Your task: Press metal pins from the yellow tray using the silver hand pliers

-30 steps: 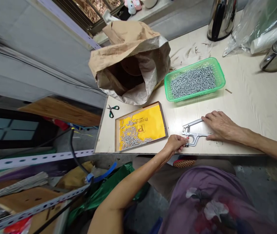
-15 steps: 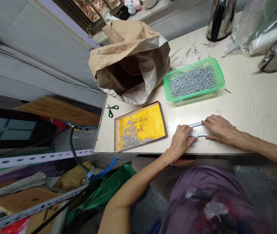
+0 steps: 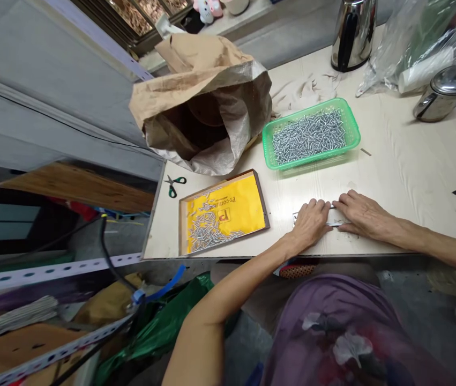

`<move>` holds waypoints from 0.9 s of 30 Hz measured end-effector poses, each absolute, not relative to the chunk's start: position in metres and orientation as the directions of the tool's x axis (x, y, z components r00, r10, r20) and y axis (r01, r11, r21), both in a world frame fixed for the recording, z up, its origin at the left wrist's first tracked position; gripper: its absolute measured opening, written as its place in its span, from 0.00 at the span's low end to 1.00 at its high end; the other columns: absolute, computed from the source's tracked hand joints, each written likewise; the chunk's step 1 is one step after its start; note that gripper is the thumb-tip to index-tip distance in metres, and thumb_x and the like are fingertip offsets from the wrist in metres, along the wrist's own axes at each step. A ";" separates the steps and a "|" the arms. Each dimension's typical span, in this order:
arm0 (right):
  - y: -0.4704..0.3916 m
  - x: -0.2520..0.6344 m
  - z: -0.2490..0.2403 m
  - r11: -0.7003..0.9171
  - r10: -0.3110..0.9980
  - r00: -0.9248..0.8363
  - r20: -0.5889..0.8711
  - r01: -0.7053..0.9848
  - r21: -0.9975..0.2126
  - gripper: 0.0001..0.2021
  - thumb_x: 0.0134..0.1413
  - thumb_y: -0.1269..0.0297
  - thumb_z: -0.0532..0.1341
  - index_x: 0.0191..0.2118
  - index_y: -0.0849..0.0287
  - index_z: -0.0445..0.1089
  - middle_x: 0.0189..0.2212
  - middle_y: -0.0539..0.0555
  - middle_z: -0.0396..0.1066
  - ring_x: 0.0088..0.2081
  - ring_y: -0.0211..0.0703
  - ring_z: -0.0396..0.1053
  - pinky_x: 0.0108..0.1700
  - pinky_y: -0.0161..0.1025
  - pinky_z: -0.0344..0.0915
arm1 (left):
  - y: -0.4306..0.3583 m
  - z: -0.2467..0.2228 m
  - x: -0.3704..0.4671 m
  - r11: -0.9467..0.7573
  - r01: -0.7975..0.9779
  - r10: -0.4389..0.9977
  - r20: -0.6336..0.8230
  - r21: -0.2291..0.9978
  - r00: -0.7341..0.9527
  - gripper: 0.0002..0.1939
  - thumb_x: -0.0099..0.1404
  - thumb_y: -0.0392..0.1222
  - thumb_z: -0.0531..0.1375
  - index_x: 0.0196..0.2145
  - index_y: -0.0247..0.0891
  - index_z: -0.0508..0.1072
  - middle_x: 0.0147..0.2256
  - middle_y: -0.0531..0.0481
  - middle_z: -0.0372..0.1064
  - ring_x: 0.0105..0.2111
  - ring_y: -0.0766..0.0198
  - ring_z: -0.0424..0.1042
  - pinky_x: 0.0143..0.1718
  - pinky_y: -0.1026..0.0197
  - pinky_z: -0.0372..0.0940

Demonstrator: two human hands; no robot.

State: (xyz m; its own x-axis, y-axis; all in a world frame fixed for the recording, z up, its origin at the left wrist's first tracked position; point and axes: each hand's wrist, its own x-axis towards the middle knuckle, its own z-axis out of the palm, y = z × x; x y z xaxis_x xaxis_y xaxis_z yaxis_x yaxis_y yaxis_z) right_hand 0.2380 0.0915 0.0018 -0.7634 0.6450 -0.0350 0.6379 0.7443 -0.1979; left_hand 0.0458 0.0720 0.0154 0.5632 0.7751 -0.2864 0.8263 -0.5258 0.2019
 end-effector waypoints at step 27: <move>0.151 0.229 0.004 0.713 0.681 -0.729 -0.070 0.681 -0.167 0.13 0.66 0.66 0.51 0.37 0.61 0.72 0.36 0.61 0.71 0.39 0.51 0.64 0.40 0.44 0.59 | -0.001 -0.044 0.070 -0.546 0.730 0.822 0.095 0.411 0.561 0.23 0.73 0.44 0.51 0.60 0.30 0.64 0.60 0.32 0.63 0.64 0.49 0.59 0.64 0.42 0.58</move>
